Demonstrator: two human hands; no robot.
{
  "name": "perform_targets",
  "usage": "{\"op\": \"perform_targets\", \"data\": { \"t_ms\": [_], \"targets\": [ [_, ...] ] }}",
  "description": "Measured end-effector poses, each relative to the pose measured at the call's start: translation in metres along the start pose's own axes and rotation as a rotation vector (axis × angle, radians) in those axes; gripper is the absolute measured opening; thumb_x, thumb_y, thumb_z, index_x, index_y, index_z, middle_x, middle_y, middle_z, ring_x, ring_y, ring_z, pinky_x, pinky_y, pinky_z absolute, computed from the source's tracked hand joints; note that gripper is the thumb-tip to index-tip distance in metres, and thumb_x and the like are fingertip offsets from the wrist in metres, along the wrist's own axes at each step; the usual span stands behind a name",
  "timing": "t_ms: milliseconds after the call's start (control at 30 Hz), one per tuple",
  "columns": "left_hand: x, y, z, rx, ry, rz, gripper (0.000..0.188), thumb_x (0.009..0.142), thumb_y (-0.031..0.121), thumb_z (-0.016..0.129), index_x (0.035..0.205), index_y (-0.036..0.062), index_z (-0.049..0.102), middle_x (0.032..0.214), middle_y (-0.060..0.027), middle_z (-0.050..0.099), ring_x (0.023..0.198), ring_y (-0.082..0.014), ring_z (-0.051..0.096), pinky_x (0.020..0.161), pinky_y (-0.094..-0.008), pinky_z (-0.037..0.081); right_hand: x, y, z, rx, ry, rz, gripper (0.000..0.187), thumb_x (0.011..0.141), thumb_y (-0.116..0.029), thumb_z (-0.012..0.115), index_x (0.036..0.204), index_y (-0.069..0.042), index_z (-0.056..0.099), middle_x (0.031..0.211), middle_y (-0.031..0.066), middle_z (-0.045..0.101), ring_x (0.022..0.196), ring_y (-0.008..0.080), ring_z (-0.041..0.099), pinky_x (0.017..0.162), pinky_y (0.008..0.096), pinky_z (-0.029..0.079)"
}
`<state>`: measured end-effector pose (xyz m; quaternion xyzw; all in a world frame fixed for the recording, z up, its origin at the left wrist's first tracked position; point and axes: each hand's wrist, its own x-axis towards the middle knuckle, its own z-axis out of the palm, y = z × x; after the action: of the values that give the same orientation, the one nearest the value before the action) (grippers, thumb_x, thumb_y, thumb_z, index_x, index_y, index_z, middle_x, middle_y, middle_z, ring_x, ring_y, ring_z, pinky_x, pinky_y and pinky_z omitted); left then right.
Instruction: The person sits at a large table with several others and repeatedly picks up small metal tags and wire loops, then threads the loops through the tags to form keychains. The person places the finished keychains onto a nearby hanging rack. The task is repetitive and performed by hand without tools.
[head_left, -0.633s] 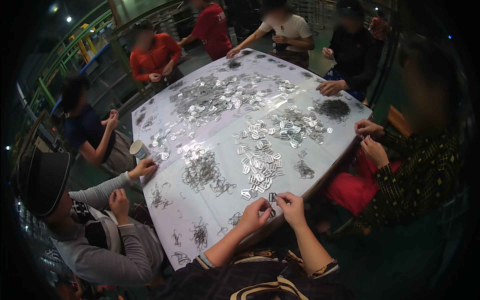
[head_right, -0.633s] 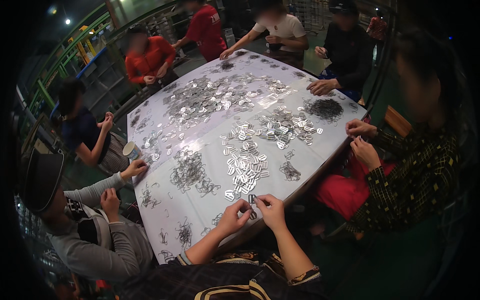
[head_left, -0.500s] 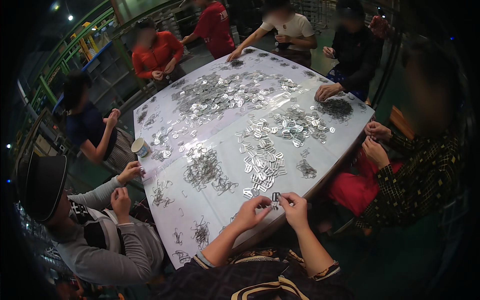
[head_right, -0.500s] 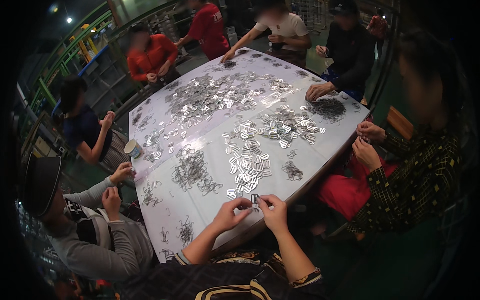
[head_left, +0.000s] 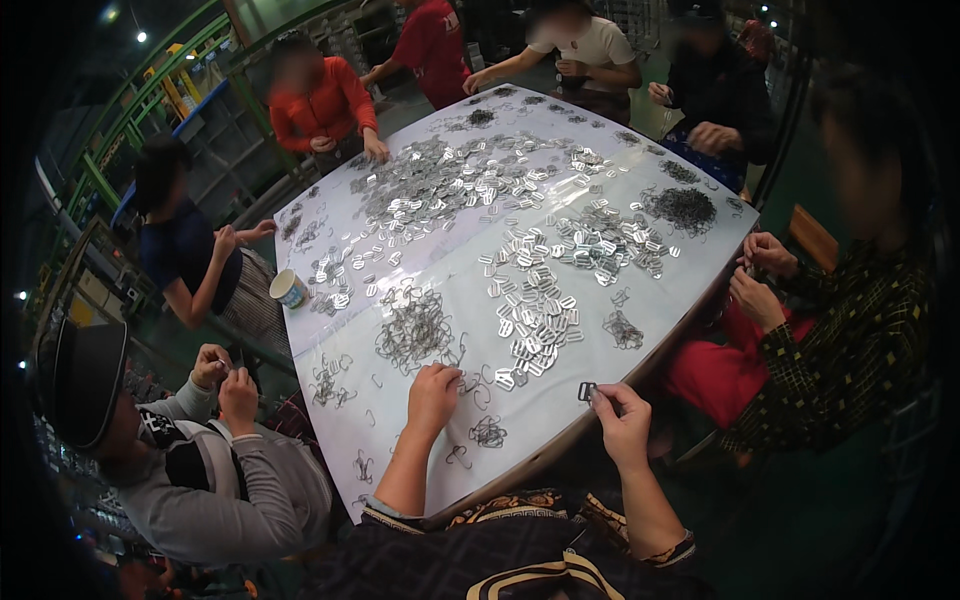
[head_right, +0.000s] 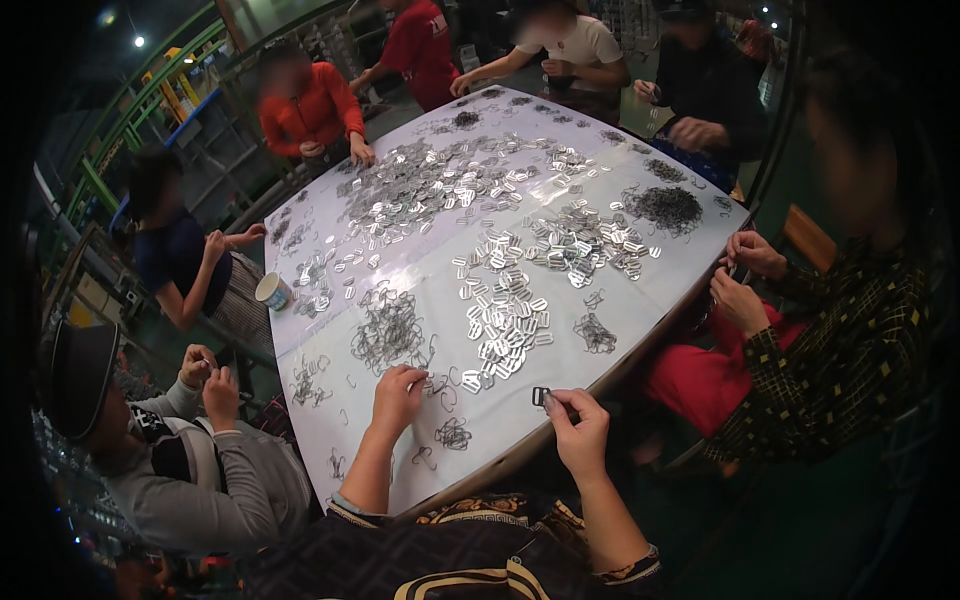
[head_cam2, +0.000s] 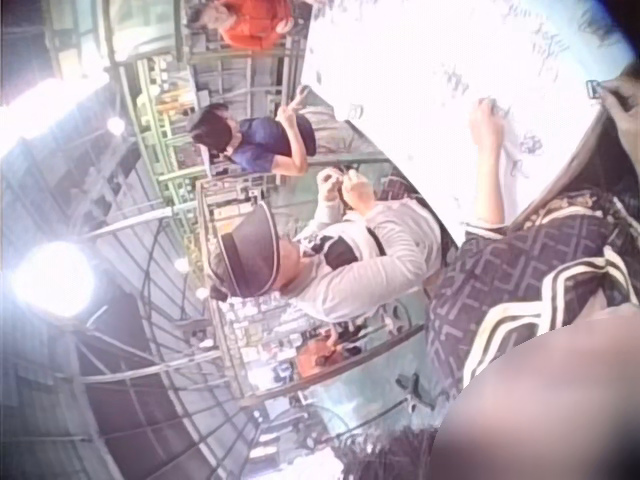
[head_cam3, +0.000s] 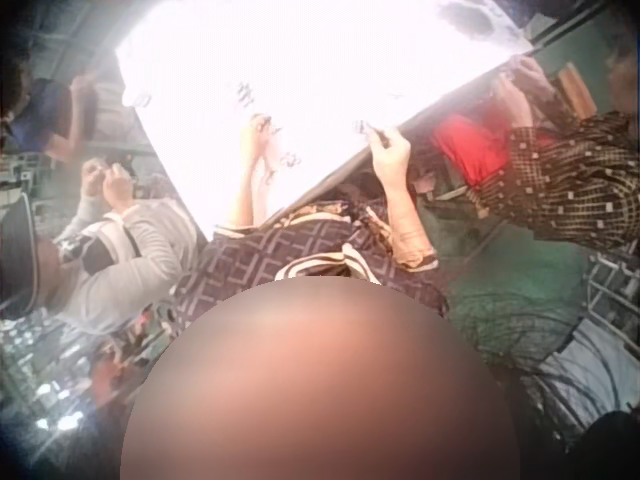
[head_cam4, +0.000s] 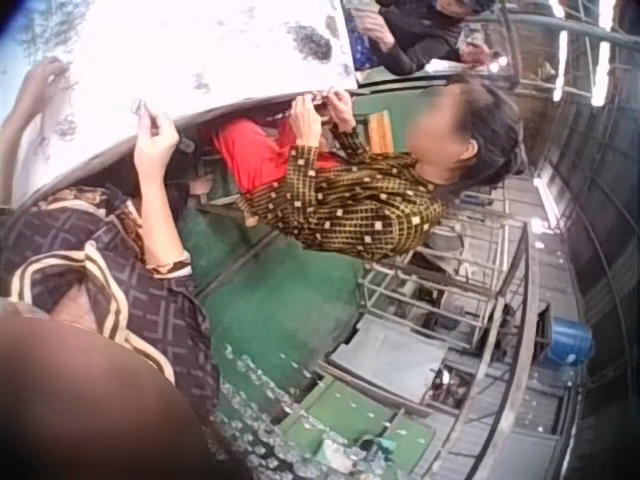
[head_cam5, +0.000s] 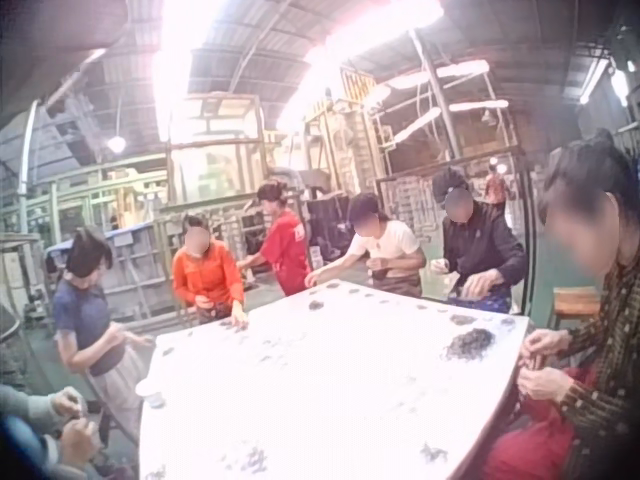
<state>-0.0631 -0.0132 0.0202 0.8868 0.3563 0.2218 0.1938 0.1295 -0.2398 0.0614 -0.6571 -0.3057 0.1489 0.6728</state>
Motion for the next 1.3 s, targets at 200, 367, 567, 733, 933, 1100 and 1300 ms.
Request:
{"op": "perform_targets", "data": {
  "t_ms": [200, 367, 567, 733, 933, 1100, 1300],
  "targets": [
    [-0.016, 0.004, 0.001, 0.142, -0.198, 0.306, 0.008, 0.076, 0.007, 0.063, 0.080, 0.0052, 0.070, 0.084, -0.0052, 0.064, 0.087, -0.0250, 0.061, 0.074, -0.0360, 0.052, -0.005, -0.007, -0.001, -0.038, 0.002, -0.052, 0.008, 0.086, -0.002, 0.066, 0.086, 0.005, 0.065, 0.071, 0.0017, 0.057, 0.066, 0.0070, 0.053, 0.061, 0.0211, 0.041],
    [-0.022, 0.005, 0.005, 0.397, -0.297, 0.381, 0.007, 0.071, 0.006, 0.060, 0.070, 0.0047, 0.067, 0.081, -0.0062, 0.063, 0.081, -0.0252, 0.061, 0.071, -0.0352, 0.053, -0.012, -0.007, 0.005, 0.002, -0.009, -0.023, 0.008, 0.083, -0.003, 0.068, 0.086, 0.004, 0.067, 0.071, 0.0055, 0.060, 0.063, 0.0102, 0.053, 0.059, 0.0248, 0.041],
    [-0.014, 0.024, 0.007, 0.545, -0.414, 0.327, 0.007, 0.071, 0.009, 0.061, 0.071, 0.0050, 0.068, 0.081, -0.0088, 0.064, 0.083, -0.0261, 0.062, 0.068, -0.0359, 0.053, -0.016, -0.017, 0.014, -0.067, -0.062, -0.091, 0.007, 0.082, -0.002, 0.069, 0.086, 0.004, 0.067, 0.070, 0.0060, 0.060, 0.061, 0.0106, 0.053, 0.057, 0.0249, 0.042],
    [-0.009, 0.039, -0.001, 0.276, -0.307, 0.174, 0.007, 0.075, 0.008, 0.061, 0.079, 0.0035, 0.065, 0.082, -0.0101, 0.063, 0.081, -0.0262, 0.061, 0.069, -0.0358, 0.051, -0.022, -0.016, 0.019, -0.078, -0.123, -0.054, 0.007, 0.082, -0.001, 0.068, 0.087, 0.004, 0.068, 0.074, 0.0071, 0.063, 0.064, 0.0115, 0.055, 0.060, 0.0249, 0.043],
    [-0.017, 0.091, -0.034, -0.841, -0.238, 0.238, 0.009, 0.085, 0.002, 0.062, 0.089, 0.0019, 0.055, 0.091, -0.0074, 0.055, 0.087, -0.0189, 0.053, 0.080, -0.0312, 0.043, -0.022, -0.023, 0.032, -0.132, -0.153, -0.124, 0.007, 0.078, 0.000, 0.070, 0.085, 0.001, 0.071, 0.070, 0.0072, 0.063, 0.058, 0.0124, 0.052, 0.055, 0.0263, 0.039],
    [-0.020, 0.107, -0.034, -0.944, -0.241, 0.262, 0.008, 0.087, 0.001, 0.060, 0.093, 0.0023, 0.054, 0.099, -0.0091, 0.054, 0.094, -0.0200, 0.052, 0.086, -0.0306, 0.041, -0.020, -0.028, 0.036, -0.186, -0.164, -0.190, 0.008, 0.076, 0.000, 0.070, 0.084, -0.001, 0.071, 0.069, 0.0068, 0.064, 0.057, 0.0153, 0.053, 0.056, 0.0282, 0.040],
    [-0.024, 0.102, -0.029, -1.067, -0.326, 0.161, 0.006, 0.093, 0.003, 0.055, 0.098, 0.0018, 0.053, 0.104, -0.0083, 0.058, 0.096, -0.0147, 0.052, 0.088, -0.0301, 0.042, -0.020, -0.028, 0.037, -0.212, -0.171, -0.224, 0.007, 0.077, -0.007, 0.072, 0.083, -0.004, 0.071, 0.066, 0.0055, 0.062, 0.057, 0.0212, 0.057, 0.064, 0.0335, 0.041]
  ]
}}
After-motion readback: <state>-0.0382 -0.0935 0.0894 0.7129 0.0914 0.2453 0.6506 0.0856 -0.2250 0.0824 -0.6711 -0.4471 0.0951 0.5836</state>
